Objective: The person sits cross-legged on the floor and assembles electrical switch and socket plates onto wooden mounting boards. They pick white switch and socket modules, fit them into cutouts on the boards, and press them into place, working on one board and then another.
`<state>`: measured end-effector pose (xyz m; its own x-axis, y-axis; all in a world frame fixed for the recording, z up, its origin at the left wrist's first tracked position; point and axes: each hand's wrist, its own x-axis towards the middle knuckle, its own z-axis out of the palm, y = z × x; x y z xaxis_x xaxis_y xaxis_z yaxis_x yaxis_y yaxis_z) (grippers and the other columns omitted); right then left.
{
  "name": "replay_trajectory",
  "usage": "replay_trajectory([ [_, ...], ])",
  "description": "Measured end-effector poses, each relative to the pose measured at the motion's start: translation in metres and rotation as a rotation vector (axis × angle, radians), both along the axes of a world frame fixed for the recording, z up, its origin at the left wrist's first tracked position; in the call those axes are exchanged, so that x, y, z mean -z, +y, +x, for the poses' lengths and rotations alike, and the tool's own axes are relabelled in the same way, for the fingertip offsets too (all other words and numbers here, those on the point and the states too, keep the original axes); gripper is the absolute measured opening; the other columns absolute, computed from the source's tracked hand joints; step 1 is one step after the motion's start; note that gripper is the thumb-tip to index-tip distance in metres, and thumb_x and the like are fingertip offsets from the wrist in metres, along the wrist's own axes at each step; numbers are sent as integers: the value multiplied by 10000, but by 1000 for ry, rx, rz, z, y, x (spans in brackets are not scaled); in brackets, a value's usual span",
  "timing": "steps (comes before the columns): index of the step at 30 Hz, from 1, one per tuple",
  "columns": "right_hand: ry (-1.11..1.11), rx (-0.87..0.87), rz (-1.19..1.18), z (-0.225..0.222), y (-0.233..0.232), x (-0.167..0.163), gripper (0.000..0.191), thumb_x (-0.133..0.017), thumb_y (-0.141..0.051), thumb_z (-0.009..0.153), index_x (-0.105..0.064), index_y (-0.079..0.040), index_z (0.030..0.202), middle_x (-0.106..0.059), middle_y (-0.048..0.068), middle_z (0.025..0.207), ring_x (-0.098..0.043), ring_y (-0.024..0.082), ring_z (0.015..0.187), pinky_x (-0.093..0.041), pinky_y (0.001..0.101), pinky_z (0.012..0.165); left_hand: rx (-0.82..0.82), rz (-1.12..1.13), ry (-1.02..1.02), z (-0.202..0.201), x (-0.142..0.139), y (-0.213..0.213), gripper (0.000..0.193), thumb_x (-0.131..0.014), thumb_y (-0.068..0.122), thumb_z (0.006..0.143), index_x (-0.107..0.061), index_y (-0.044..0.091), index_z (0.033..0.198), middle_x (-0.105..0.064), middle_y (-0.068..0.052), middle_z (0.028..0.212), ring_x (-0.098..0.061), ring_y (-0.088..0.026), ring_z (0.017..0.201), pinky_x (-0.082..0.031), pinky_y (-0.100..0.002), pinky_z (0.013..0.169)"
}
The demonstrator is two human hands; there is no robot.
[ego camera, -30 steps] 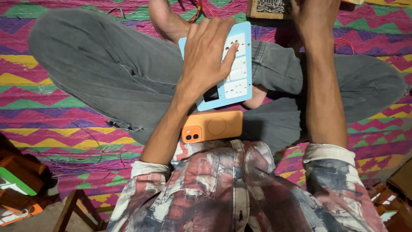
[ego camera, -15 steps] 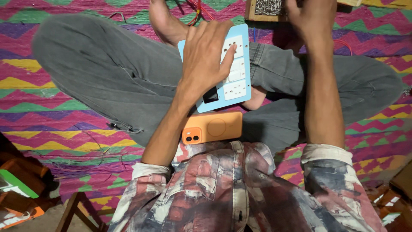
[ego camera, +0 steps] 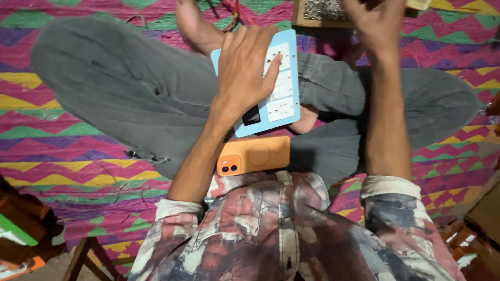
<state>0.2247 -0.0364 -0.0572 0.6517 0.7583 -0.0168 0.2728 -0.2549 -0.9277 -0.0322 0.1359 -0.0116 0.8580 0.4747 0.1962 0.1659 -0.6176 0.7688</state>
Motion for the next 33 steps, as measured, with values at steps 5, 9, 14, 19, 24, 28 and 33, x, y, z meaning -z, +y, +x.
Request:
replay_trajectory([
  [5,-60,-139,-23,-35,13,-30,146,-759,62,1048,-775,53,1193,-772,110,1095,-733,160,994,-588,286,900,-7,5,18,1,2,-1,437,-757,196,922,-602,0,1280,-624,-125,1089,-561,-318,1031,-408,-465,912],
  [9,10,-183,-30,-62,17,-42,122,-743,48,1045,-779,38,1161,-778,119,1083,-749,160,972,-612,280,883,-11,21,29,1,4,-1,438,-754,191,922,-603,-6,1283,-623,-132,1088,-562,-320,1033,-408,-461,908],
  [14,-36,-217,-97,-93,18,-52,101,-784,34,946,-786,-5,1039,-756,102,1023,-714,149,942,-560,269,872,-22,26,40,1,6,-1,434,-759,189,917,-608,0,1277,-624,-128,1084,-564,-318,1031,-412,-458,911],
  [19,-273,-214,-112,-105,20,-56,118,-830,40,791,-783,-2,890,-690,113,882,-647,208,854,-387,393,947,-24,31,36,1,7,-2,438,-764,189,915,-606,-1,1277,-622,-127,1091,-559,-319,1027,-410,-458,909],
  [24,-97,-199,-113,-103,19,-47,140,-883,-25,882,-785,-29,982,-666,64,997,-639,163,939,-488,283,854,-20,44,26,1,7,-2,447,-767,196,912,-600,2,1279,-621,-126,1099,-557,-318,1032,-408,-462,913],
  [28,22,-185,-87,-103,18,-43,113,-846,-21,938,-752,-13,1001,-657,52,1046,-644,127,952,-516,251,821,-22,28,29,1,7,-3,446,-763,200,911,-603,1,1276,-620,-129,1087,-557,-321,1030,-410,-463,904],
  [33,-52,-197,-154,-103,16,-43,152,-872,-25,914,-739,11,978,-651,53,1017,-607,114,863,-470,240,750,-24,30,31,1,7,-3,439,-758,198,917,-602,0,1276,-625,-130,1098,-563,-317,1037,-415,-462,908],
])
